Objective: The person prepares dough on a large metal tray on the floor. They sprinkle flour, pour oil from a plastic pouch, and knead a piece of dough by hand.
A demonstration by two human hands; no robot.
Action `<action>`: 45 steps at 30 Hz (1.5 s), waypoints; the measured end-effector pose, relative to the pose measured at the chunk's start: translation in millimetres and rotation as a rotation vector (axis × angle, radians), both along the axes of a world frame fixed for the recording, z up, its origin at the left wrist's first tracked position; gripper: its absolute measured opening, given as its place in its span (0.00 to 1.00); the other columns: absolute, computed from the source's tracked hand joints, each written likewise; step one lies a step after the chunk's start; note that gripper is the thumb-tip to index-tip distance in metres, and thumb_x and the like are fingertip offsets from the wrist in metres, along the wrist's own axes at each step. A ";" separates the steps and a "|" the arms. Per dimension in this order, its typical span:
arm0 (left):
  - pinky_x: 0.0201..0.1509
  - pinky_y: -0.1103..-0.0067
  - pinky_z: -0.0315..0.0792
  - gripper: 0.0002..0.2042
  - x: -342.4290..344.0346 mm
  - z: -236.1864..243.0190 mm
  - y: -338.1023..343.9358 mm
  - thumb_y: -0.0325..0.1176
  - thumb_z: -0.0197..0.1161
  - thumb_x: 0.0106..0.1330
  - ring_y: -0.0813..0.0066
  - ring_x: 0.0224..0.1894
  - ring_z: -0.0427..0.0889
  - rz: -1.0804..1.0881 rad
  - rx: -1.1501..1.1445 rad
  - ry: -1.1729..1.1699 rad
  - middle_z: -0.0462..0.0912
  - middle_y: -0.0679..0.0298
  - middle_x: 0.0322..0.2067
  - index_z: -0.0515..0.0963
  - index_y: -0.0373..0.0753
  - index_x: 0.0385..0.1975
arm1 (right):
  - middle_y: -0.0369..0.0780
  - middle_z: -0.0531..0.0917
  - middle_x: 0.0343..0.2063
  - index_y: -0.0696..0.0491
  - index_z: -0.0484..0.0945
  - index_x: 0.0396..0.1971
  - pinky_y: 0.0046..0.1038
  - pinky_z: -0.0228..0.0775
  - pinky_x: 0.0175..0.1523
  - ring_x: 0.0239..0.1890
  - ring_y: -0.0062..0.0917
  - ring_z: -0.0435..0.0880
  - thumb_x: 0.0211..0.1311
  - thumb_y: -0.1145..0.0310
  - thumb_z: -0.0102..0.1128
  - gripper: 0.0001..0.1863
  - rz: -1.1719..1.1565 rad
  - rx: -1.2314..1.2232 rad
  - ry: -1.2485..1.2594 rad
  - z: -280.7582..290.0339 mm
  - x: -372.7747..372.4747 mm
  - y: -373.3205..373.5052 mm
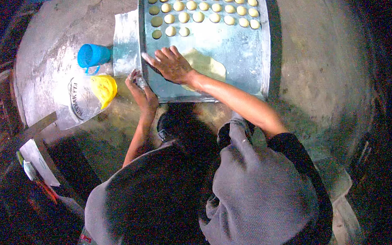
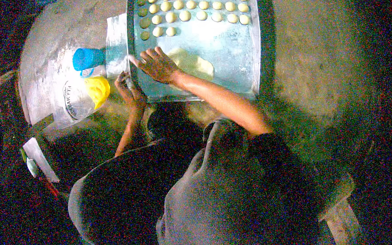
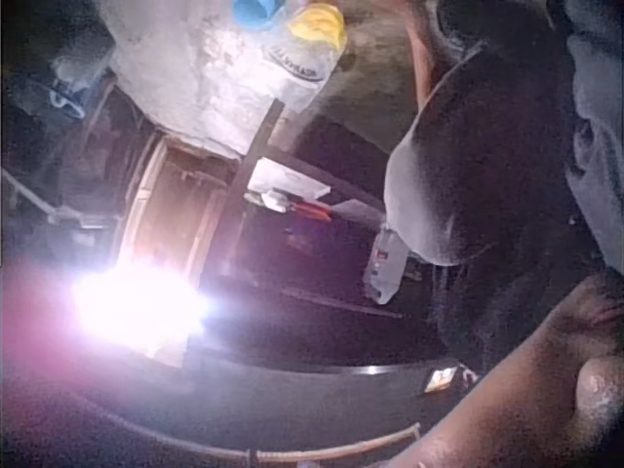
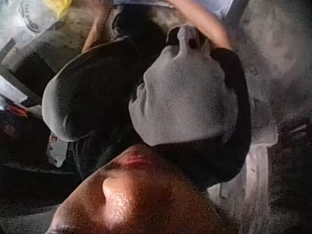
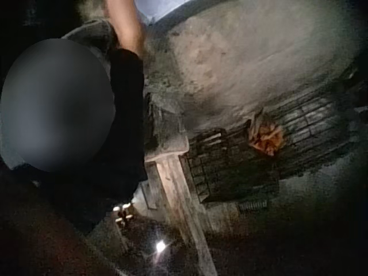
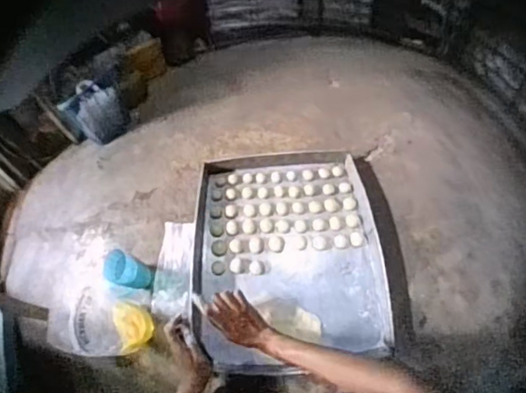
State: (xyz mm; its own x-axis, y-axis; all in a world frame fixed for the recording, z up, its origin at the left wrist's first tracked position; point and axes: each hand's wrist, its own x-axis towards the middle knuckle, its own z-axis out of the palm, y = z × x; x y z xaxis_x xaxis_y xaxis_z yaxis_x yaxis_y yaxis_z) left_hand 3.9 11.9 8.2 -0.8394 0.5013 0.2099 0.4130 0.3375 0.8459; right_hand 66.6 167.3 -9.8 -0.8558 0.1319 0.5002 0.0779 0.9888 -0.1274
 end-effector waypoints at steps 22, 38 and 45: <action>0.61 0.68 0.65 0.17 -4.7 5.5 -2.2 0.28 0.48 0.71 0.58 0.53 0.71 -0.065 -0.058 0.075 0.69 0.50 0.50 0.65 0.30 0.58 | 0.48 0.60 0.63 0.41 0.58 0.66 0.57 0.54 0.63 0.66 0.49 0.62 0.58 0.55 0.65 0.38 -0.003 -0.294 0.094 -4.9 18.4 27.9; 0.61 0.67 0.65 0.18 -6.7 -1.8 -4.8 0.26 0.48 0.68 0.59 0.54 0.70 -0.073 0.009 0.154 0.68 0.51 0.51 0.65 0.31 0.58 | 0.44 0.71 0.55 0.46 0.70 0.58 0.52 0.57 0.64 0.60 0.42 0.70 0.60 0.60 0.62 0.25 0.106 -0.363 0.120 4.0 35.4 13.7; 0.59 0.67 0.67 0.20 -12.2 -6.4 -10.4 0.23 0.49 0.64 0.57 0.53 0.72 -0.040 -0.026 0.194 0.70 0.50 0.50 0.66 0.32 0.57 | 0.44 0.74 0.50 0.52 0.74 0.52 0.42 0.64 0.58 0.54 0.40 0.73 0.58 0.70 0.61 0.21 -0.039 -0.448 0.170 17.4 43.8 23.5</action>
